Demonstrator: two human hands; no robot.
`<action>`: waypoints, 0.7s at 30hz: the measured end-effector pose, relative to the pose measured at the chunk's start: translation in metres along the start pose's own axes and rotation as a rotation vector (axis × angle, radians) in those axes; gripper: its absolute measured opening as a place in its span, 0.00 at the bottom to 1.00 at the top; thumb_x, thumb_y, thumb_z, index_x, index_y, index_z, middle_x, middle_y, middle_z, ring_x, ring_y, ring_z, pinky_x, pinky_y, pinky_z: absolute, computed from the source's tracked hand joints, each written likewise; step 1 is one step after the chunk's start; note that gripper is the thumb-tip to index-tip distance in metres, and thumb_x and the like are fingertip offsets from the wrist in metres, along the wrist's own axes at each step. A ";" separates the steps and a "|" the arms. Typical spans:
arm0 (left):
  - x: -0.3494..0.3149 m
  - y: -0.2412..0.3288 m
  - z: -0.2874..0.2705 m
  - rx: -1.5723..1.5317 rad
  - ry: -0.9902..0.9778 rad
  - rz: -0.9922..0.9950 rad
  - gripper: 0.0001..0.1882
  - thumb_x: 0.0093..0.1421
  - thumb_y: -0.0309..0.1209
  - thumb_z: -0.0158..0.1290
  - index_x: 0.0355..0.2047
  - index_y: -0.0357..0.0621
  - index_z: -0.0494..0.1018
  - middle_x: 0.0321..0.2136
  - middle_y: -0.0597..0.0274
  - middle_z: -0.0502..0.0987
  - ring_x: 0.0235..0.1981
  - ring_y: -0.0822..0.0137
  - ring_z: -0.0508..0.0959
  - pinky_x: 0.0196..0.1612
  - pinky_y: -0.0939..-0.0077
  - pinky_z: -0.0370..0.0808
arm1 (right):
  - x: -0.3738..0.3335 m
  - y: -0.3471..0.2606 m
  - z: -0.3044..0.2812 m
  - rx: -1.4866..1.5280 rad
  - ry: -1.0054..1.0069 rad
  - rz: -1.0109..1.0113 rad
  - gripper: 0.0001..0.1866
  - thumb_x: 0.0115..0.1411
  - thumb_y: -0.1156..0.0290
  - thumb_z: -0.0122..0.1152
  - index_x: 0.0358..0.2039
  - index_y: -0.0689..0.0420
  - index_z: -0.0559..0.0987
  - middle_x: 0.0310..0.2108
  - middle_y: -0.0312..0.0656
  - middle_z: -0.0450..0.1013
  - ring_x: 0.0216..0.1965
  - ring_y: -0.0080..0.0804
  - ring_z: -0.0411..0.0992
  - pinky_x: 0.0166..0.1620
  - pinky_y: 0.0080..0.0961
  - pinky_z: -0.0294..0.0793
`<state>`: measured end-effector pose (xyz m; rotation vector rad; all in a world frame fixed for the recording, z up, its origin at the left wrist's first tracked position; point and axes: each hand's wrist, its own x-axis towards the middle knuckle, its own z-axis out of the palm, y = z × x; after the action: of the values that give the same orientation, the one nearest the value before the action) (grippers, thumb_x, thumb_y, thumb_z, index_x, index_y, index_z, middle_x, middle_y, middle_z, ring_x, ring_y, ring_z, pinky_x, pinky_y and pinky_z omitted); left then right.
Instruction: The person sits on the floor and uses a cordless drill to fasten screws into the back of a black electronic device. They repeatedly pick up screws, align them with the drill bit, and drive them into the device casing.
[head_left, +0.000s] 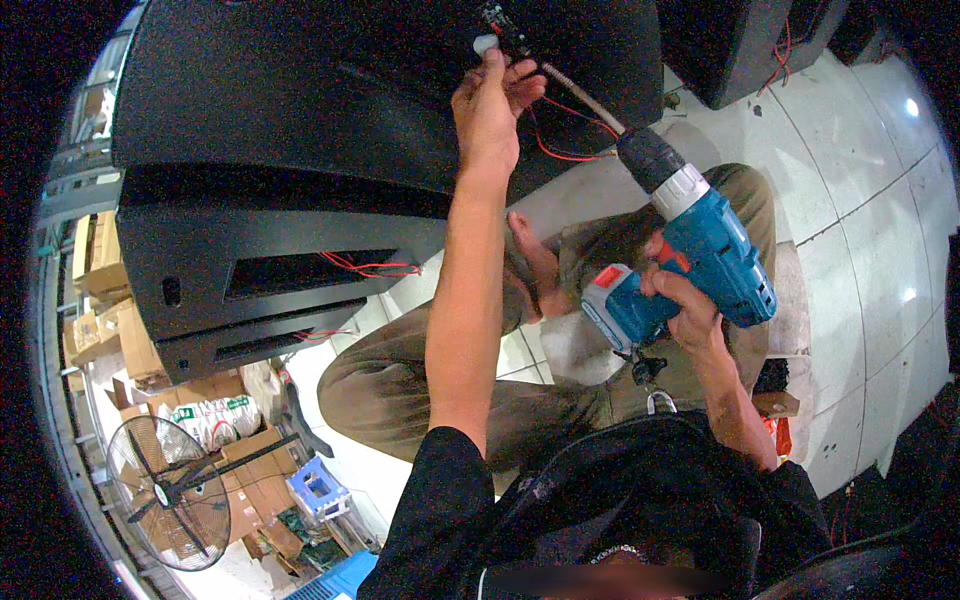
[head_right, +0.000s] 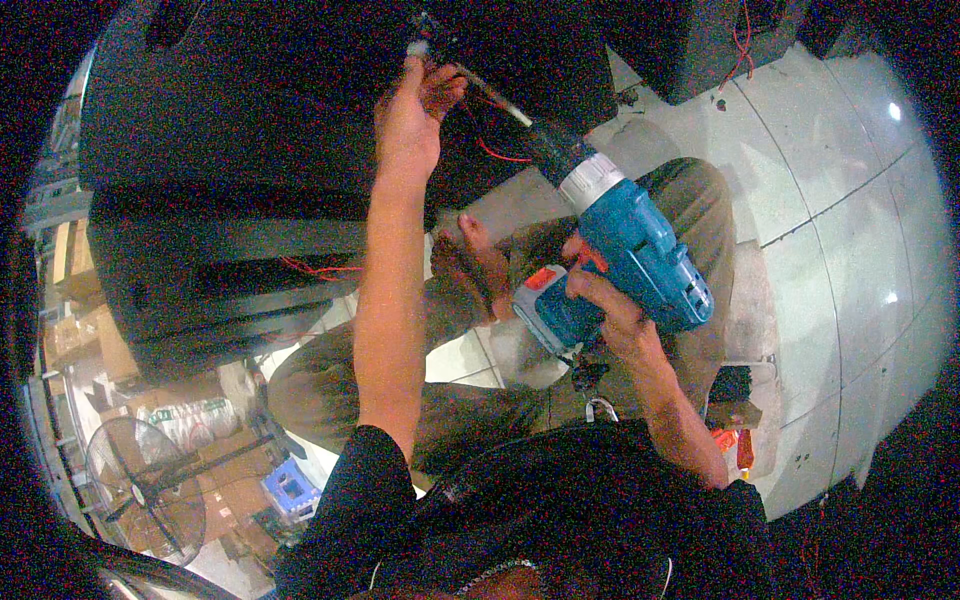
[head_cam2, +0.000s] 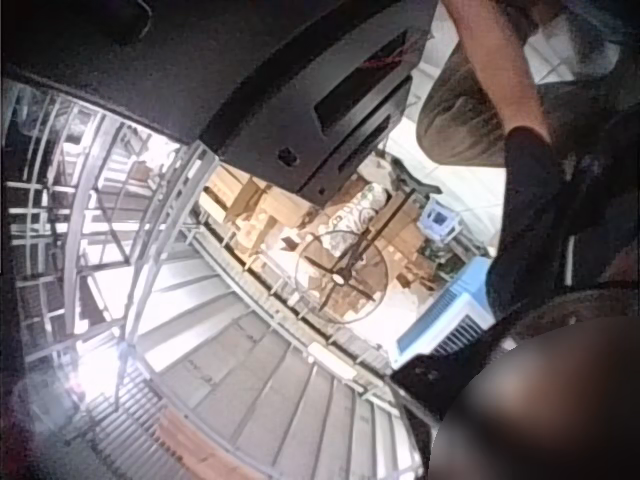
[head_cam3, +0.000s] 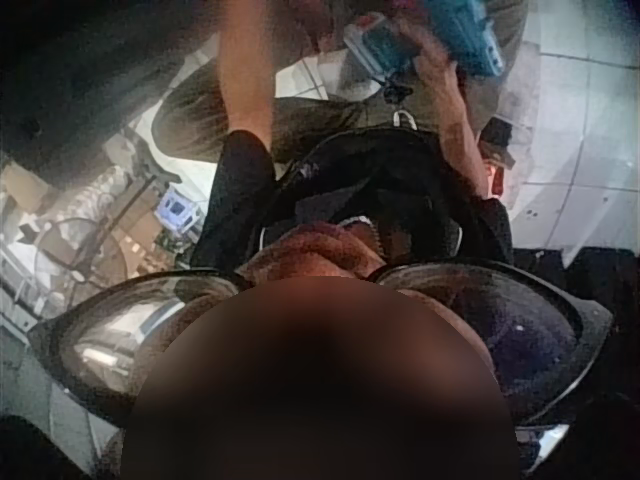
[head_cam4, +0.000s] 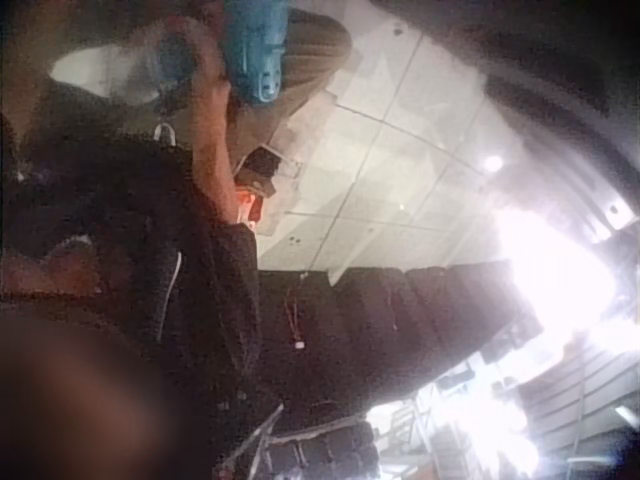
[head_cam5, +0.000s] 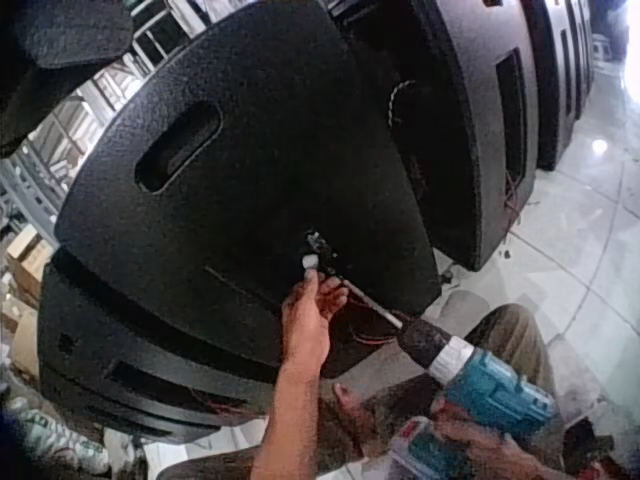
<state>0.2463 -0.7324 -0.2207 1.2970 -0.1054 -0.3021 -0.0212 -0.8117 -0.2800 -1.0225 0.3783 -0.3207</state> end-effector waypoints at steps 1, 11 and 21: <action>0.003 -0.002 0.002 0.065 0.059 0.089 0.07 0.58 0.27 0.55 0.35 0.37 0.72 0.31 0.52 0.78 0.31 0.58 0.79 0.38 0.68 0.78 | 0.002 -0.004 0.005 -0.002 0.014 -0.046 0.18 0.48 0.75 0.57 0.42 0.63 0.70 0.26 0.39 0.70 0.27 0.27 0.68 0.35 0.24 0.68; 0.061 -0.016 0.007 1.105 0.406 0.896 0.12 0.44 0.26 0.62 0.28 0.35 0.74 0.31 0.47 0.74 0.32 0.48 0.75 0.37 0.59 0.74 | 0.024 -0.012 0.033 -0.005 0.021 -0.003 0.17 0.50 0.75 0.61 0.42 0.57 0.75 0.35 0.34 0.71 0.37 0.25 0.69 0.41 0.25 0.70; 0.067 -0.019 0.007 1.094 0.462 0.800 0.13 0.43 0.29 0.64 0.27 0.36 0.75 0.33 0.49 0.74 0.33 0.48 0.77 0.36 0.58 0.74 | 0.050 0.010 0.044 -0.190 -0.029 -0.095 0.15 0.52 0.76 0.57 0.43 0.54 0.75 0.38 0.34 0.72 0.39 0.27 0.70 0.43 0.29 0.71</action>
<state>0.3055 -0.7624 -0.2427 2.2227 -0.4178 0.8639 0.0437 -0.7949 -0.2756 -1.2328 0.3394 -0.3599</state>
